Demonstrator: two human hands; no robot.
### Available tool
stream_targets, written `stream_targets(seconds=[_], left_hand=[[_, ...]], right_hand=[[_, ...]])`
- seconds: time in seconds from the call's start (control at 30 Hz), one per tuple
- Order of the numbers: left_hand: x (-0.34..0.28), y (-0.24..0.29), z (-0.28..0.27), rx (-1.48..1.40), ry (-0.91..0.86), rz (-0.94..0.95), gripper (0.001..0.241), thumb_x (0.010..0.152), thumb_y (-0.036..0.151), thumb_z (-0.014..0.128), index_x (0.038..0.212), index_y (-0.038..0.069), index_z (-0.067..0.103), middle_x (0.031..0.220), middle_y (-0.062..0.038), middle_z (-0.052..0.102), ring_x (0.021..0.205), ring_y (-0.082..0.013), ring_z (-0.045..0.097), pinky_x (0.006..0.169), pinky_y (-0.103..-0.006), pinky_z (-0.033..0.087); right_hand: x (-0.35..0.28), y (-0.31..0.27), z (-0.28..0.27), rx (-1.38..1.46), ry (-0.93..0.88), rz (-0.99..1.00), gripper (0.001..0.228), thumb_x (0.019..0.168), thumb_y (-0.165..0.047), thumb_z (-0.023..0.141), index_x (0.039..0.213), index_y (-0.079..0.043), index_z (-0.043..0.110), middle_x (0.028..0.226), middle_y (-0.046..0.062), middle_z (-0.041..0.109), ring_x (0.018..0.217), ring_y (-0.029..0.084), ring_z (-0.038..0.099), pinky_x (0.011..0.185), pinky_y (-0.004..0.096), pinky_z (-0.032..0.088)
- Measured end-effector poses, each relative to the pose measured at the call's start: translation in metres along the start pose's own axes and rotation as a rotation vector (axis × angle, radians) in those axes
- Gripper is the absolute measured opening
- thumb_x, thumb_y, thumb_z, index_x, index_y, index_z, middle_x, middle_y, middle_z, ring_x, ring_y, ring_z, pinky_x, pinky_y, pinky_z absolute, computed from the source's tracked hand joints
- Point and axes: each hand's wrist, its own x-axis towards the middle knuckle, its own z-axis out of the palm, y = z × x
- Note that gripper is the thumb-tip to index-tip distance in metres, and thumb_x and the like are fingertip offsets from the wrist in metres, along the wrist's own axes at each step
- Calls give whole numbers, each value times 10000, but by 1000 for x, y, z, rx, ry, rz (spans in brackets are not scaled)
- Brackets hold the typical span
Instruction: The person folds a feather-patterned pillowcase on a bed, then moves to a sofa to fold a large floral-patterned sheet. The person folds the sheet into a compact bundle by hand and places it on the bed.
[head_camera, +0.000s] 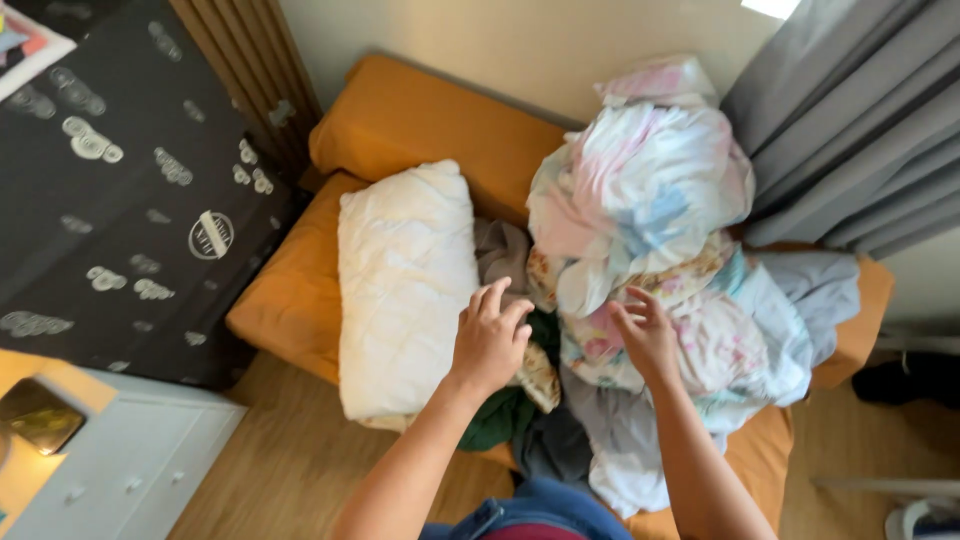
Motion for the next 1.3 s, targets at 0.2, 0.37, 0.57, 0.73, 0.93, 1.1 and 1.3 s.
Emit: stream_targets(seconds=[0.2,0.37,0.57,0.73,0.93,1.1,1.3], left_hand=[[51,36,32,38,-5,-83,367,858,173,732,1220,134,683,1522,-154,435,1432,-373,349,1102,-528,347],[51,45,39,23,-32,-207,348,881,207,718,1220,136,681,1550,-149,402,1455,-371,325,1136,-517,320],[23,42,19,-10,-124,-485,337,914,259,688,1236,161,685,1571,-111,379,1477,-324,299,1149,-477,312],[3,20,20,16,-168,-634,353,903,271,686,1246,189,709,1541,-86,423,1446,-291,353,1135,-426,358],[23,9,65,-229,-185,-643,438,939,374,632,1305,134,639,1422,-61,615,1355,-261,557,1101,-362,446],[64,-5,115,-1111,184,-958,733,937,504,603,1523,137,358,1422,-112,560,1325,-278,547,1051,-381,476],[16,-14,134,-1066,-78,-706,547,993,265,497,1465,-10,528,1402,-156,673,1284,-278,643,1084,-325,490]], right_hand=[[101,-22,-24,-513,-1,-127,969,796,-568,831,1551,-111,431,1427,189,550,1329,354,529,1071,459,454],[165,-23,-24,-621,-15,-34,1104,733,-597,836,1601,-196,283,1650,141,248,1507,374,273,1135,573,317],[217,18,2,-787,-88,114,1049,695,-520,865,1570,-355,309,1701,77,129,1480,394,253,1062,620,356],[263,89,32,-780,-59,65,340,942,-341,677,1278,-357,731,1498,-18,659,1379,281,575,1093,531,483],[149,-3,6,-85,-290,164,476,997,-263,633,1433,-95,545,1285,230,696,986,340,707,858,455,565],[5,-32,-47,142,-1087,-13,457,954,-198,714,1338,21,597,1248,116,701,1171,188,625,1038,319,479],[32,-9,-63,292,-792,67,336,938,-278,683,1210,-91,745,1153,33,782,1092,163,706,993,332,532]])
